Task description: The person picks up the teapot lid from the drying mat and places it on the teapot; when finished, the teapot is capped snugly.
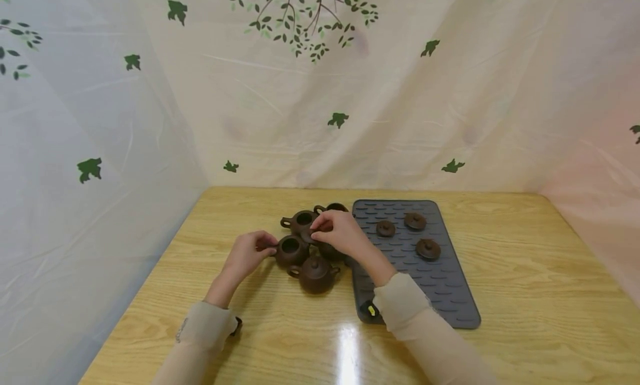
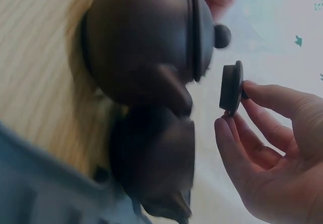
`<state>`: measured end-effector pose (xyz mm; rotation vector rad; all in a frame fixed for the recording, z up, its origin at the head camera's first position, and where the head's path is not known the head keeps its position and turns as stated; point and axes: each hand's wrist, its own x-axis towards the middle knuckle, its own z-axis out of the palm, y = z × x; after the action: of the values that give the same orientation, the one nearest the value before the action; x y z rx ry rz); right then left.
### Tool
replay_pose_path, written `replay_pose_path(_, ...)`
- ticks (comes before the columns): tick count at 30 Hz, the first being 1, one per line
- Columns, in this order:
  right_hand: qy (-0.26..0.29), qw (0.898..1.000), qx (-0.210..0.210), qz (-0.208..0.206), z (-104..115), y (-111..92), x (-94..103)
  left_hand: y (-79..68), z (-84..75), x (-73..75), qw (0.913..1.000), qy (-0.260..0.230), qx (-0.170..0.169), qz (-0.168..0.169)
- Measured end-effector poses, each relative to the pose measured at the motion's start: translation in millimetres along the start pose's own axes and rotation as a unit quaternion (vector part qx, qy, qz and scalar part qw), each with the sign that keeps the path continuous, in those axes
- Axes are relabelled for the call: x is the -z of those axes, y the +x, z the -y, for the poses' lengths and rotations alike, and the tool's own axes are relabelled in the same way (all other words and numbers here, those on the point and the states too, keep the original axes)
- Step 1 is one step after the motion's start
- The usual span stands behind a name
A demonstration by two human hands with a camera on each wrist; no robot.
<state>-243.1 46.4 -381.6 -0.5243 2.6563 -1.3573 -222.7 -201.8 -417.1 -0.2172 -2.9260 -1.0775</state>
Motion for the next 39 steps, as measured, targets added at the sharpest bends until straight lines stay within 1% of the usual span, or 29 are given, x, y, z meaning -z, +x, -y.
replay_pose_path(11, 0.023, 0.999, 0.024, -0.004, 8, 10, -31.6, 0.3, 1.4, 1.1, 1.0, 0.001, -0.004, 0.001)
replay_pose_path(18, 0.007, 1.0, 0.029, -0.002, 7, 13, -47.1, -0.4, 1.5, 0.4, 0.9999, 0.0, -0.014, -0.003)
replay_pose_path(26, -0.035, 0.999, 0.015, -0.007, 9, 12, -54.3, -0.1, -0.6, 0.5, 0.9999, 0.003, -0.015, -0.004)
replay_pose_path(31, -0.05, 0.999, 0.009, -0.01, 11, 12, -56.4, 0.0, -0.6, 0.5, 0.9999, 0.006, -0.013, -0.005)
replay_pose_path(39, -0.095, 0.995, 0.0, -0.009, 13, 12, -59.2, 0.7, 0.9, -0.1, 0.9999, 0.009, -0.01, -0.003)
